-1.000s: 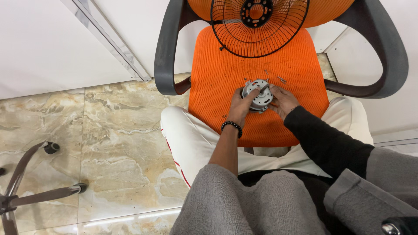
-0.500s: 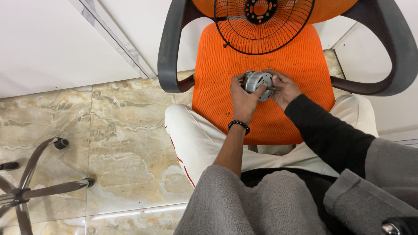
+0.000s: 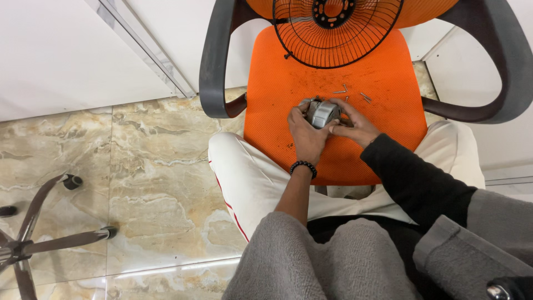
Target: The person reassembles an electric fan motor by hand, inserting the rotor into the stator, aligning the housing halves, and securing them with screws. The person handles the motor housing, rotor, stator, and screws.
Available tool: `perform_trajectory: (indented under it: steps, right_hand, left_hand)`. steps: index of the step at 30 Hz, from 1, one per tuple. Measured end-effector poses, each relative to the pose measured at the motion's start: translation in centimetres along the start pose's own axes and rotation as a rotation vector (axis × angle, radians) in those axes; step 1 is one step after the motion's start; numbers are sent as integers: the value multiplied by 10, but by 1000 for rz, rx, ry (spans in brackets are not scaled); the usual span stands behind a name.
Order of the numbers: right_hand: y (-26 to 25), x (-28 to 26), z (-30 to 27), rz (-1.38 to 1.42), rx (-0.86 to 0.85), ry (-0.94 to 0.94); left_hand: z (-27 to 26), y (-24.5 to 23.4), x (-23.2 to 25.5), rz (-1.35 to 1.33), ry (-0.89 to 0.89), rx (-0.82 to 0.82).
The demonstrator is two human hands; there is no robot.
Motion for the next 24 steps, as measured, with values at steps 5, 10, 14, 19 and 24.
perform_trajectory:
  steps: [5, 10, 14, 19, 24]
  right_hand:
    - [5, -7, 3, -368, -5, -61]
    - [21, -23, 12, -748, 221, 60]
    - [30, -38, 18, -876, 169, 197]
    - [34, -45, 21, -897, 134, 248]
    - [21, -38, 8, -813, 70, 21]
  left_hand:
    - [18, -4, -20, -71, -114, -84]
    - [32, 0, -37, -24, -113, -78]
    - [36, -5, -40, -119, -235, -119]
    - [34, -13, -30, 3, -240, -231]
    - [30, -18, -31, 25, -247, -401]
Point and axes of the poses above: each hand's wrist, its own z-axis towards the middle knuckle, its own y-axis out of the palm, x = y × z, the point moved 3 cm from there along z, towards the middle knuckle, and after that the axes turned 3 degrees about z, right-handed, at the moved point
